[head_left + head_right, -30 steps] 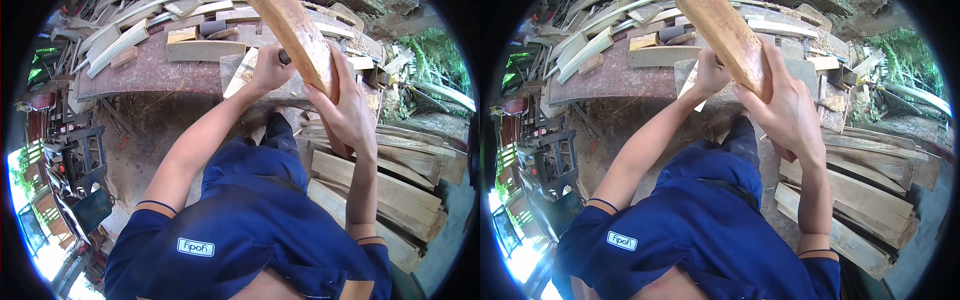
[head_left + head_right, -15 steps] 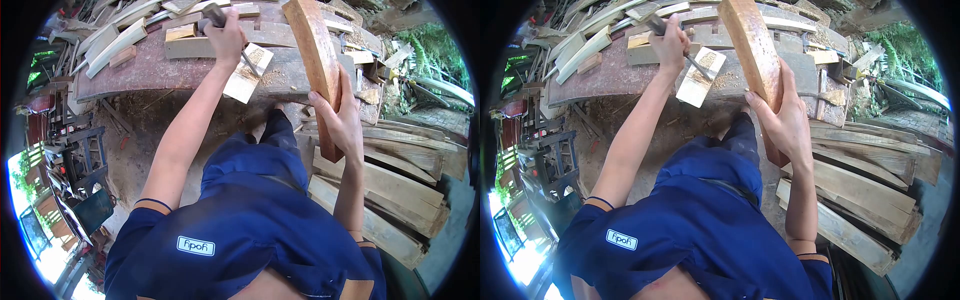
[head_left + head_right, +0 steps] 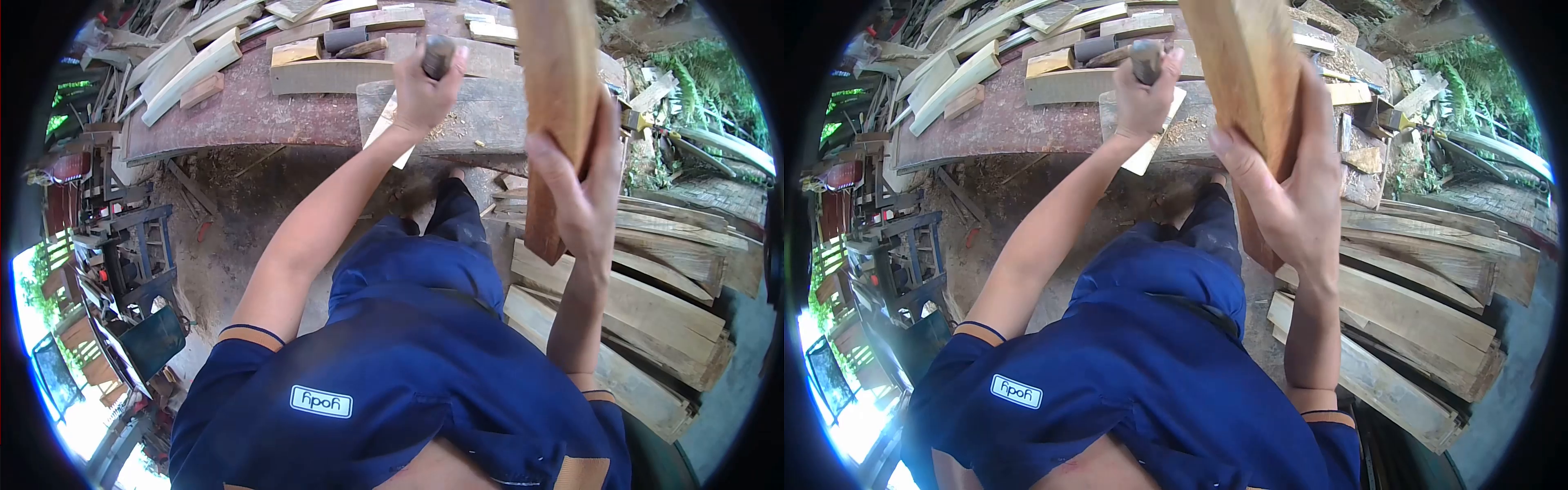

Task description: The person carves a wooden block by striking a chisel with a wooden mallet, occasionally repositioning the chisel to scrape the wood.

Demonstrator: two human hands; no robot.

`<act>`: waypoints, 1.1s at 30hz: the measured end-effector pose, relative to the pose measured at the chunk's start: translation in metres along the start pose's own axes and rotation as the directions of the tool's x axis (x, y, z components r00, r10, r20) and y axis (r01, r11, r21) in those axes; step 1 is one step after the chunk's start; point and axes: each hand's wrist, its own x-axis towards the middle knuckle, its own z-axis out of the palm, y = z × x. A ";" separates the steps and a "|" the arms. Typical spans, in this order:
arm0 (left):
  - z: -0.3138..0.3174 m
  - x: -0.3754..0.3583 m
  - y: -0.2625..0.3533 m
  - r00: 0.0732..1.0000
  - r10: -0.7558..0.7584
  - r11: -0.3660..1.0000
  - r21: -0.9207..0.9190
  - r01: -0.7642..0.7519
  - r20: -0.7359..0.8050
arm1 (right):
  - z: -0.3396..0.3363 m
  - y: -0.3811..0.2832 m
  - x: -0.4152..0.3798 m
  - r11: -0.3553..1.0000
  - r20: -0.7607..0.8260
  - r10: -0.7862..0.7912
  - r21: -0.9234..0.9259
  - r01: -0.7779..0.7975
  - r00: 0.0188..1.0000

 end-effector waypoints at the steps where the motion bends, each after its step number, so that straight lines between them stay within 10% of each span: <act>1: 0.006 -0.004 -0.001 0.997 0.072 0.997 0.017 -0.071 -0.006 | 0.004 -0.012 0.007 0.982 -0.073 -0.087 0.165 0.098 0.994; 6: 0.007 -0.019 0.009 0.977 0.081 0.996 0.027 -0.088 0.199 | 0.012 -0.005 0.010 0.972 0.193 0.108 -0.227 -0.063 0.975; 12: 0.006 -0.020 0.004 0.985 0.120 0.988 0.079 -0.130 0.125 | 0.015 -0.008 0.000 0.988 0.022 -0.086 -0.126 0.088 0.996; 14: 0.008 -0.021 0.011 0.978 0.186 0.978 0.080 -0.194 0.094 | 0.018 -0.007 -0.001 0.969 0.193 0.199 -0.185 -0.163 0.961; 22: -0.037 0.031 -0.022 0.900 -0.341 0.883 -0.422 0.207 -0.271 | 0.024 0.020 -0.019 0.969 0.153 0.182 -0.199 -0.150 0.971; 33: -0.043 0.026 -0.018 0.928 -0.204 0.952 -0.286 0.114 -0.311 | 0.032 0.025 -0.022 0.964 0.168 0.239 -0.159 -0.213 0.956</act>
